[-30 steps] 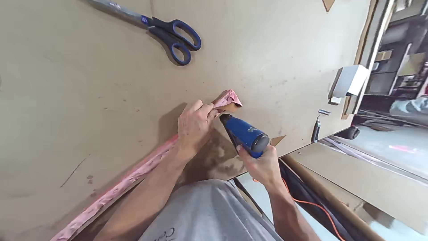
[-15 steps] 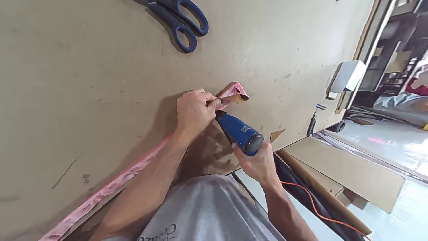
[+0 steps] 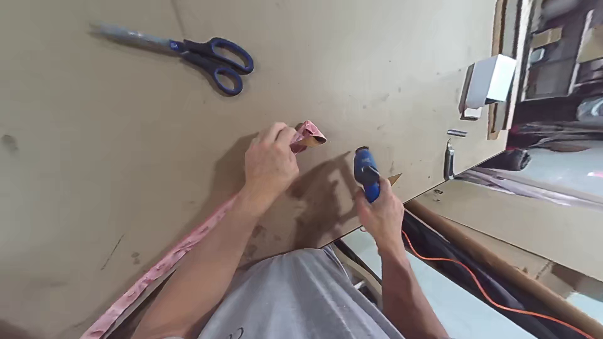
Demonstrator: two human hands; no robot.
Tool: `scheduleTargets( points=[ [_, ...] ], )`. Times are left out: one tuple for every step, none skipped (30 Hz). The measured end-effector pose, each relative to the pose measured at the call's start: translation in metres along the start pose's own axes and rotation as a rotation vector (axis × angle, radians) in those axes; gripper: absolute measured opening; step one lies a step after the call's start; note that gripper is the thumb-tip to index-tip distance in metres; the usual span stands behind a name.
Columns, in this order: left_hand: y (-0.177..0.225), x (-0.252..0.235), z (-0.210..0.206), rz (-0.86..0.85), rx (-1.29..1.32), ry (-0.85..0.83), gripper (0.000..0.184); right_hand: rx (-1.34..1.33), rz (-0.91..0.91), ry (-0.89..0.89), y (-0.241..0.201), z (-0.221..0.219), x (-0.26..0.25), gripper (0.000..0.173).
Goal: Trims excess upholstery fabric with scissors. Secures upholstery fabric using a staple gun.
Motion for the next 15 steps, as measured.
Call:
scheduleTargets(
  points=[
    [0.009,-0.002,-0.008,-0.083,-0.067,0.031,0.033,0.008,-0.024,-0.002,0.013,-0.002,-0.009,0.054],
    [0.014,-0.004,-0.018,-0.161,-0.128,0.074,0.034,0.002,-0.038,0.004,0.024,-0.005,-0.017,0.055],
    [0.016,-0.007,-0.029,-0.226,-0.182,0.126,0.033,-0.01,-0.041,0.018,0.032,-0.007,-0.023,0.055],
    [0.016,-0.01,-0.036,-0.27,-0.221,0.165,0.032,-0.033,-0.039,0.033,0.036,-0.007,-0.028,0.054],
    [0.016,-0.014,-0.04,-0.29,-0.247,0.177,0.029,-0.055,-0.04,0.044,0.039,-0.008,-0.031,0.053],
    [0.017,-0.015,-0.042,-0.294,-0.254,0.184,0.022,-0.071,-0.042,0.042,0.042,-0.007,-0.03,0.053],
    [0.018,-0.015,-0.044,-0.29,-0.253,0.199,0.015,-0.087,-0.041,0.03,0.044,-0.006,-0.027,0.053],
    [0.019,-0.018,-0.045,-0.29,-0.24,0.218,0.012,-0.107,-0.032,0.023,0.044,-0.005,-0.026,0.053],
    [0.017,-0.02,-0.046,-0.287,-0.212,0.238,0.01,-0.123,-0.016,0.018,0.043,-0.002,-0.025,0.052],
    [0.014,-0.022,-0.045,-0.276,-0.175,0.25,0.012,-0.139,0.008,0.02,0.041,0.0,-0.022,0.05],
    [0.011,-0.025,-0.045,-0.264,-0.139,0.26,0.016,-0.16,0.032,0.024,0.037,0.002,-0.019,0.048],
    [0.008,-0.026,-0.044,-0.247,-0.108,0.264,0.019,-0.188,0.049,0.019,0.032,0.005,-0.013,0.046],
    [0.006,-0.027,-0.044,-0.227,-0.085,0.274,0.022,-0.223,0.061,0.006,0.026,0.009,-0.009,0.044],
    [0.006,-0.028,-0.044,-0.214,-0.07,0.294,0.023,-0.265,0.069,-0.013,0.019,0.012,-0.007,0.042],
    [0.005,-0.031,-0.043,-0.2,-0.057,0.307,0.024,-0.307,0.071,-0.031,0.01,0.014,-0.007,0.038]
  ],
)
Point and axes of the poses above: each hand's wrist, its own x-axis away from the middle knuckle, its own z-axis out of the back of the hand, y = z × x, the point moved 1 cm from there along -x, towards the middle knuckle, and after that the axes turned 4 degrees about z, right-handed, at the moved point
